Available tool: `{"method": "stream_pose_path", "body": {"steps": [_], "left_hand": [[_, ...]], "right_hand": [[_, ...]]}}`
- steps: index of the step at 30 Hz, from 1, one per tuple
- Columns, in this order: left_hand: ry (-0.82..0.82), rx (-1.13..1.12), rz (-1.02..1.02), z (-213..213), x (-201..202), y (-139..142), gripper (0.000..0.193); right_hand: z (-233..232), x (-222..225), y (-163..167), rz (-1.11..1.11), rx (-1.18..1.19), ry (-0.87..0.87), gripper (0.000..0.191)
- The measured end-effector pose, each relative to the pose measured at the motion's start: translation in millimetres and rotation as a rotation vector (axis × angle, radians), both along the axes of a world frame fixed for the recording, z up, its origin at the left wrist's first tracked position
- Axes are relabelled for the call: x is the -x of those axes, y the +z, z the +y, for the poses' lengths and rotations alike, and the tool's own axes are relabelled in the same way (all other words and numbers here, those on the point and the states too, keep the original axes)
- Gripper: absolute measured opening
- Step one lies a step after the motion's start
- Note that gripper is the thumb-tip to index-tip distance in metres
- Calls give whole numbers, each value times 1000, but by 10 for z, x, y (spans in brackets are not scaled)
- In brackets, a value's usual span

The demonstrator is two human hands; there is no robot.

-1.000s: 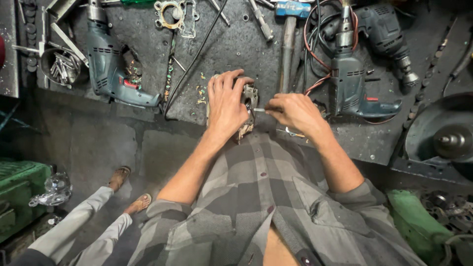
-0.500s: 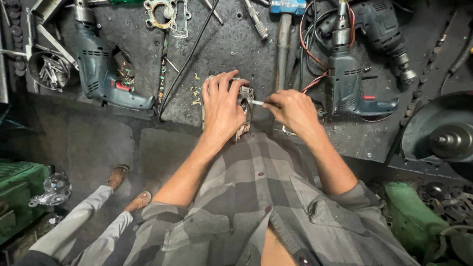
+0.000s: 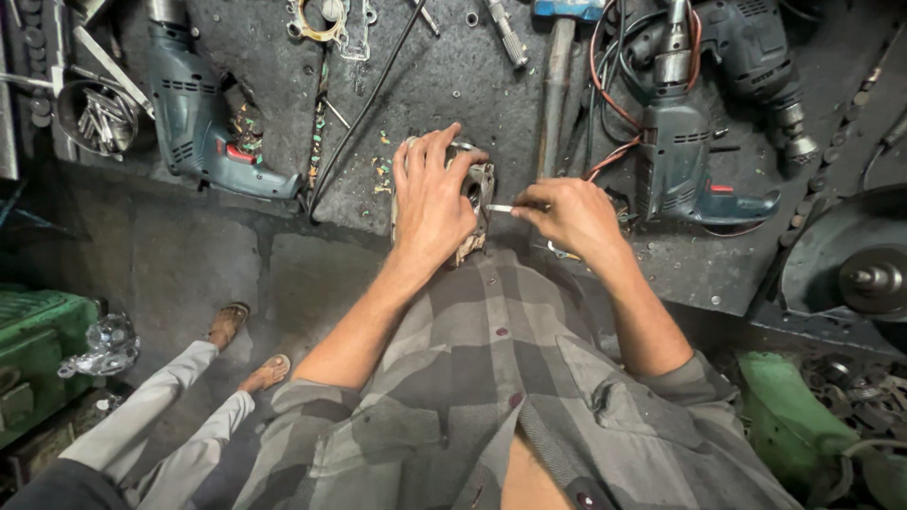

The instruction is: The person holds a small metal blade against a spinning bench grinder, producing sparks while grinding its edge. They then carry the blade to a workbench and use it to scrape gasket residue and debris from an engine cylinder head, working around its surfaces and openings by hand.

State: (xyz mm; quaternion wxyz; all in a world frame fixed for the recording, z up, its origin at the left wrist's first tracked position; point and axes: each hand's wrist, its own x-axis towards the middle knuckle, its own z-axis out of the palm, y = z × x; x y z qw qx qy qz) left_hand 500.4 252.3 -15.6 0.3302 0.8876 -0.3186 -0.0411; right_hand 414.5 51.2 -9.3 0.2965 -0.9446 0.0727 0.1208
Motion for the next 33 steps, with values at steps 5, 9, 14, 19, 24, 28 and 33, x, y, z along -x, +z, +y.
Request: {"method": "stream_pose_path", "body": {"steps": [5,9,14,19,24,28,33], "left_hand": [[-6,-27,-4,-36,12,-4,57],[-15,-54,-28,-73,26,-18,56],[-24,-59,-27,-101,44,-4,56],[-21,-52,-23,-102,41,19,59],[-20,-29,-22,-87,38,20,56],[-21,-47,-17,-83,43,12,58],[-1,-58,12,-105,43,0,61]], "right_hand": [[-8,46,-48,-36,-57,6,20],[-18,43,-80,-37,-62,-29,20],[-56,11,-59,-1,-21,2,19],[-84,-25,-25,-78,41,-4,18],[-63,-8,-25,-9,-11,3,21],[-1,-1,-34,-110,5,40,19],[147,76,30,-153,113,-30,14]]}}
